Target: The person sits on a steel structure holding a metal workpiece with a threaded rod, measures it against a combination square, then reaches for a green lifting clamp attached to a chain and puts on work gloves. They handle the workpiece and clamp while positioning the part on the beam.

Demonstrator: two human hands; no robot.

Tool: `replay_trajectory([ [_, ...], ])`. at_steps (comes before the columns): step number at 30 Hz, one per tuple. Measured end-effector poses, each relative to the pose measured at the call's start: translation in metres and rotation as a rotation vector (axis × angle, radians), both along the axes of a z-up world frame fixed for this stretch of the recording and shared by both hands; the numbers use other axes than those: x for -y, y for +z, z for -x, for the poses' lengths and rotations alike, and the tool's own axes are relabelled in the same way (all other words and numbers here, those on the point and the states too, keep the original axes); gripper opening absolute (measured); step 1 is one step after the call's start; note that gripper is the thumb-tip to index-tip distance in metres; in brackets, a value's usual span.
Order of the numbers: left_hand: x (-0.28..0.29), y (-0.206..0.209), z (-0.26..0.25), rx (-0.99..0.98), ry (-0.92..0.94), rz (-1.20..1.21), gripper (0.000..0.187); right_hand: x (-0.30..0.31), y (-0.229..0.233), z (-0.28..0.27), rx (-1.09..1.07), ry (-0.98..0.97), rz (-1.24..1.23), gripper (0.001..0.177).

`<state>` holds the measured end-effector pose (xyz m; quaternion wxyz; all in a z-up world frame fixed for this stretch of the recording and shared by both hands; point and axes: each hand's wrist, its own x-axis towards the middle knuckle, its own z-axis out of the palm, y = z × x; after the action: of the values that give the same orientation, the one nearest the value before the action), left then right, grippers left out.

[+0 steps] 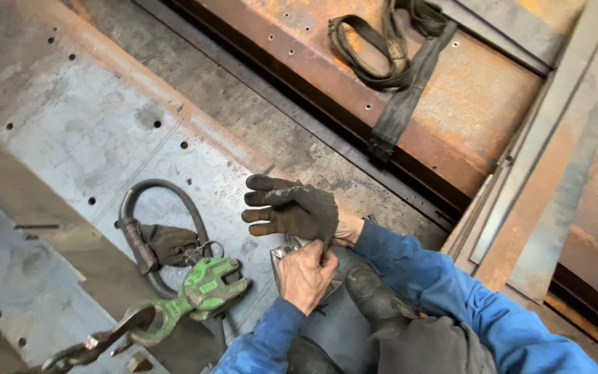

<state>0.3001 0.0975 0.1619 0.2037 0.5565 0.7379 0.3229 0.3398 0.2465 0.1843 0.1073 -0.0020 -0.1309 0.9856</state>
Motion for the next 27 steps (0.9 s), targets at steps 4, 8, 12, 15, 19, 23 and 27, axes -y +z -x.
replay_trajectory([
  [4,-0.005,0.014,-0.002,0.064,-0.063,-0.052,0.020,-0.005,-0.010,0.004,-0.350,0.099,0.174,0.058],
  [8,-0.002,0.020,0.002,0.125,-0.074,0.009,0.029,-0.005,-0.026,0.015,-0.238,0.335,0.179,0.062],
  [12,-0.005,0.031,0.007,0.138,-0.130,0.016,0.032,0.005,-0.013,0.015,-0.187,0.358,0.032,0.063],
  [15,-0.006,0.036,0.011,0.115,-0.138,-0.003,0.031,0.008,-0.006,0.008,0.009,0.155,-0.021,0.054],
  [19,-0.005,0.036,0.017,0.081,-0.097,-0.048,0.028,0.005,-0.024,0.004,0.114,-0.184,-0.731,0.052],
  [23,-0.013,0.059,0.029,0.134,0.117,0.014,0.029,0.002,-0.140,-0.021,0.264,-0.307,-1.338,0.047],
  [27,-0.014,0.051,0.038,-0.042,0.123,-0.051,0.042,0.015,-0.215,-0.045,0.522,0.004,-2.153,0.048],
])
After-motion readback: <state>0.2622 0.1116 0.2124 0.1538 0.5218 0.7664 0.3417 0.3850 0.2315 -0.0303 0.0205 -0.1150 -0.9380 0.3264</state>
